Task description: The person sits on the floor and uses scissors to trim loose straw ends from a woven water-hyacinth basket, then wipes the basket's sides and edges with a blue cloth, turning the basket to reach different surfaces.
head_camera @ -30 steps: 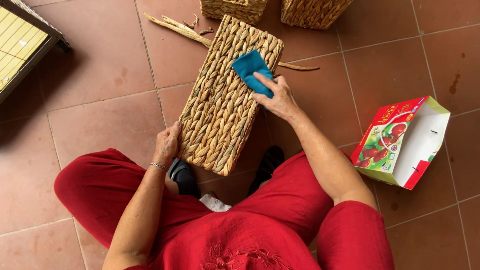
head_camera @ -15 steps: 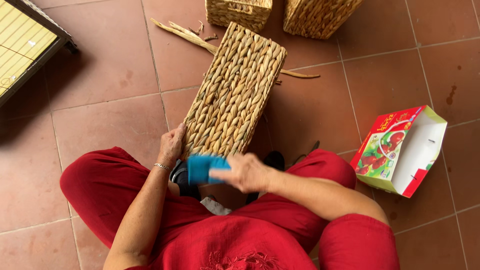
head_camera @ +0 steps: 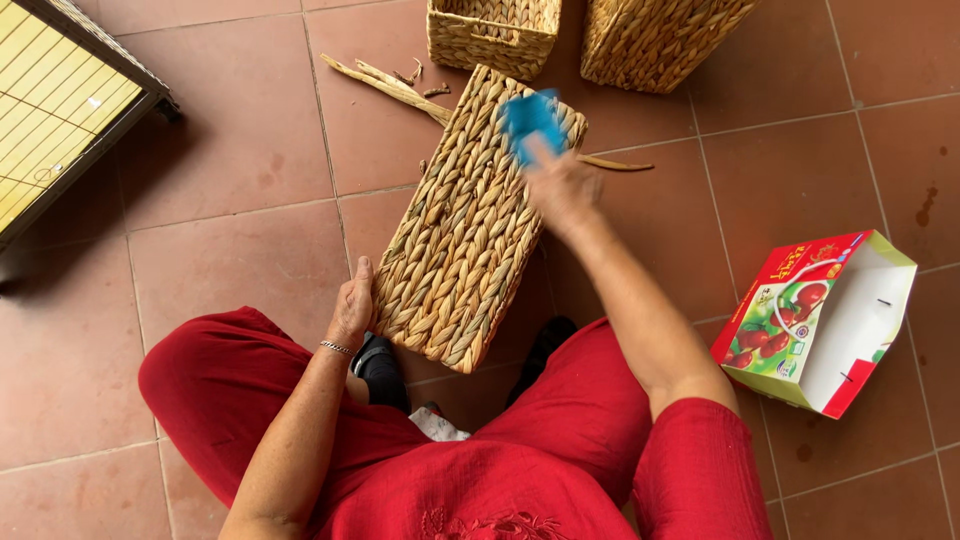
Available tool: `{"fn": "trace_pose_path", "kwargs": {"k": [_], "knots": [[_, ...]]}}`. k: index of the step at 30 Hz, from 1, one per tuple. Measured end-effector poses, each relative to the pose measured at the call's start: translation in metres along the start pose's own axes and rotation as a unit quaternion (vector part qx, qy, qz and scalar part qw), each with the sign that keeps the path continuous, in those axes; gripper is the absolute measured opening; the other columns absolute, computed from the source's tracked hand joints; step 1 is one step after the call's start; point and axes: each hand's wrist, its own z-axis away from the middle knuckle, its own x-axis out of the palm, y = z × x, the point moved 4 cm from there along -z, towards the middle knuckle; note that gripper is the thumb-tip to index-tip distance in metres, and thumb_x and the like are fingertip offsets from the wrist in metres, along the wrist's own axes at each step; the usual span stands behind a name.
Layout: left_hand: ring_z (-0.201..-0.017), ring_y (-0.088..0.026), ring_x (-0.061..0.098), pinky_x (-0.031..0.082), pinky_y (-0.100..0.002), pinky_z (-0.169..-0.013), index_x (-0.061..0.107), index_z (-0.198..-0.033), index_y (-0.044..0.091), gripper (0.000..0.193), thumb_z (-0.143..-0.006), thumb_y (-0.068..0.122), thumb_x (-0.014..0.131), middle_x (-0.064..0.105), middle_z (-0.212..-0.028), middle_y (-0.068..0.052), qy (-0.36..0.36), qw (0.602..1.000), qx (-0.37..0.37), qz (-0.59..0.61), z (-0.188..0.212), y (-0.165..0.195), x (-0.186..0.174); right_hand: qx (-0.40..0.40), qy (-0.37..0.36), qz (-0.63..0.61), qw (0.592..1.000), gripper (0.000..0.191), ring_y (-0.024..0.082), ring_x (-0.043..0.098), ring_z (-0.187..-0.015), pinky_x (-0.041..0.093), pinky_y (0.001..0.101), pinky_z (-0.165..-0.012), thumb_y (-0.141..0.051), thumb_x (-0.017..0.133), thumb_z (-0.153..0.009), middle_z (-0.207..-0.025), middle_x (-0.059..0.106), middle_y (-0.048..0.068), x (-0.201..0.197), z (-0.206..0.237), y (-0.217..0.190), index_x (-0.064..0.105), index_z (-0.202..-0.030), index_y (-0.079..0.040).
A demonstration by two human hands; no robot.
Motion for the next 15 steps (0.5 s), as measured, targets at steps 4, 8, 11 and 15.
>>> {"fn": "trace_pose_path", "kwargs": {"k": [4, 8, 11, 15], "knots": [[-0.065, -0.018, 0.048, 0.039, -0.033, -0.057, 0.075, -0.110, 0.001, 0.074, -0.107, 0.064, 0.038, 0.060, -0.078, -0.009, 0.003, 0.999, -0.032, 0.013, 0.000, -0.002, -0.005, -0.399, -0.137, 0.100, 0.901, 0.043, 0.022, 0.063, -0.064, 0.048, 0.0308, -0.040, -0.014, 0.054, -0.088, -0.076, 0.053, 0.006, 0.042, 0.105, -0.097, 0.053, -0.124, -0.037], [-0.079, -0.011, 0.066, 0.054, -0.025, -0.071, 0.072, -0.106, -0.002, 0.072, -0.103, 0.062, 0.038, 0.072, -0.090, -0.004, 0.011, 0.999, -0.021, 0.024, -0.002, 0.001, -0.005, -0.527, -0.074, 0.000, 0.847, 0.047, 0.029, 0.064, -0.068, 0.052, 0.0408, -0.048, -0.013, 0.061, -0.090, -0.078, 0.054, 0.009, 0.040, 0.132, -0.117, 0.052, -0.129, -0.039], [-0.082, -0.009, 0.064, 0.053, -0.024, -0.074, 0.073, -0.111, -0.002, 0.056, -0.102, 0.049, 0.053, 0.073, -0.094, -0.003, -0.019, 1.000, 0.012, 0.018, -0.002, 0.000, 0.003, -0.462, -0.040, 0.047, 0.885, 0.043, 0.023, 0.062, -0.058, 0.051, 0.0354, -0.041, -0.012, 0.056, -0.105, -0.073, 0.054, 0.007, 0.027, 0.056, -0.082, 0.050, -0.132, -0.045], [-0.082, -0.007, 0.064, 0.054, -0.024, -0.074, 0.074, -0.111, -0.003, 0.044, -0.101, 0.038, 0.060, 0.074, -0.094, -0.002, -0.025, 0.999, 0.030, 0.014, -0.003, -0.004, 0.008, -0.110, -0.009, 0.045, 0.993, 0.021, 0.018, 0.056, -0.059, 0.051, 0.0293, -0.040, -0.022, 0.048, -0.106, -0.084, 0.053, 0.009, 0.003, -0.054, -0.008, 0.060, -0.122, -0.029]]}}
